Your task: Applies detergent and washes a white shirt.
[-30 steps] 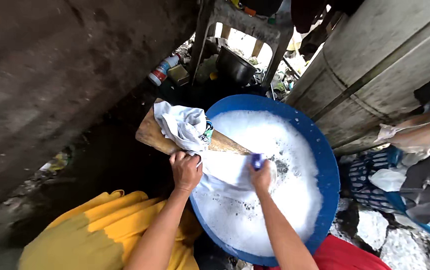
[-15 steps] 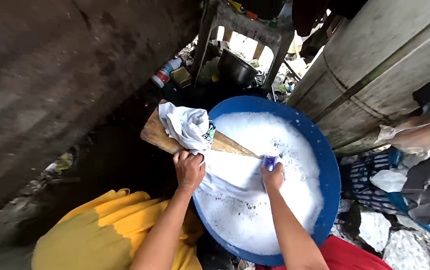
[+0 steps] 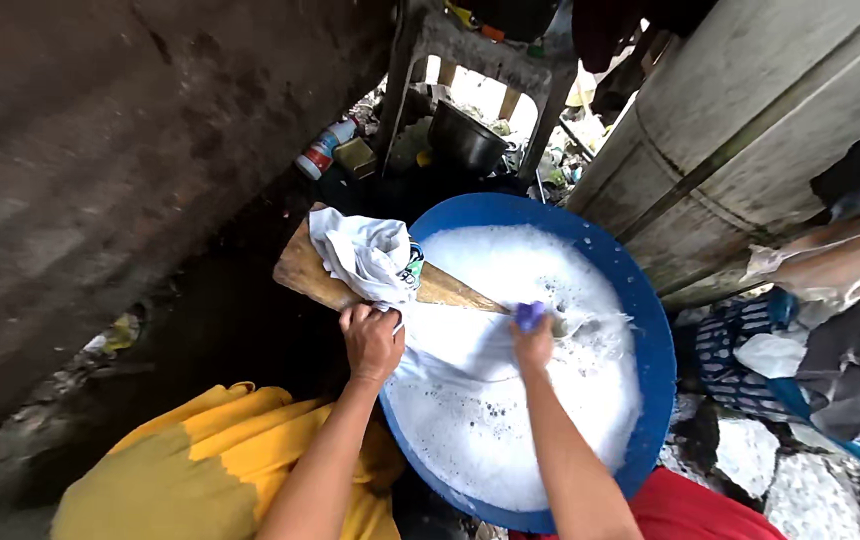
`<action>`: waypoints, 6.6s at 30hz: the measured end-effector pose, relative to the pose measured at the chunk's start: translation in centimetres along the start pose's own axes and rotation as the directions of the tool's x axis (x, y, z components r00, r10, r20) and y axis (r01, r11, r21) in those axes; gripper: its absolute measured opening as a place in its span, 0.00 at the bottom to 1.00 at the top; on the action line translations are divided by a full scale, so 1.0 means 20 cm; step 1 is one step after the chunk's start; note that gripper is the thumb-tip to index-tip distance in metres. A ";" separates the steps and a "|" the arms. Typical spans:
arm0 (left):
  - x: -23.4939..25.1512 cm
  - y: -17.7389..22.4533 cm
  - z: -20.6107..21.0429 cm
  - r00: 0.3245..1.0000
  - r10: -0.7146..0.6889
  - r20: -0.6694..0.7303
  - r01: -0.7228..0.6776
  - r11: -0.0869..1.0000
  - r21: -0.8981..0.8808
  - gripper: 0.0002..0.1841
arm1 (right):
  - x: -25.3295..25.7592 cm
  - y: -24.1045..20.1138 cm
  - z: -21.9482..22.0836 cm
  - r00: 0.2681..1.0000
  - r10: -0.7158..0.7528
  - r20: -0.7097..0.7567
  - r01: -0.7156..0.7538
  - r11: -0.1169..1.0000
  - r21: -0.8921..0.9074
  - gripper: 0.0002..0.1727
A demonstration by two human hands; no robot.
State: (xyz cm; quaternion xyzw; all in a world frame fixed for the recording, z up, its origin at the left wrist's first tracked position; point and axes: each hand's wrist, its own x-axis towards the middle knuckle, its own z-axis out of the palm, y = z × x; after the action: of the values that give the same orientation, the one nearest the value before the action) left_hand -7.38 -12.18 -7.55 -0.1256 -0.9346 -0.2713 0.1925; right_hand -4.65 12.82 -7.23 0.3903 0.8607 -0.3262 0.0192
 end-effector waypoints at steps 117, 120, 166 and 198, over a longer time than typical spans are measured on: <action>0.18 0.98 -0.49 0.894 -0.197 0.403 0.421 0.061 -0.905 0.29 | -0.47 0.07 -0.86 0.858 -0.496 0.136 0.045 0.336 0.941 0.20; 0.16 0.77 -0.42 0.931 0.130 0.340 0.056 0.872 -0.486 0.42 | -0.42 0.08 -0.99 0.884 -0.467 0.010 0.156 0.314 0.937 0.23; 0.03 0.00 -0.16 0.950 -0.004 0.313 0.006 1.000 -0.005 0.13 | -0.48 -0.38 0.18 0.778 -0.572 0.259 0.542 0.820 0.181 0.38; 0.03 -0.04 -0.03 0.985 0.031 0.169 -0.020 0.997 -0.068 0.10 | 0.16 0.07 0.02 1.000 -0.021 -0.020 0.023 0.994 0.108 0.39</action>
State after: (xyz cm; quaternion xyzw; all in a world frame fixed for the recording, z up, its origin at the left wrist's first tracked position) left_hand -7.95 -13.11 -7.14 -0.1666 -0.9365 -0.2878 0.1112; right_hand -6.01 15.39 -9.16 0.3843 0.8461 -0.3691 -0.0139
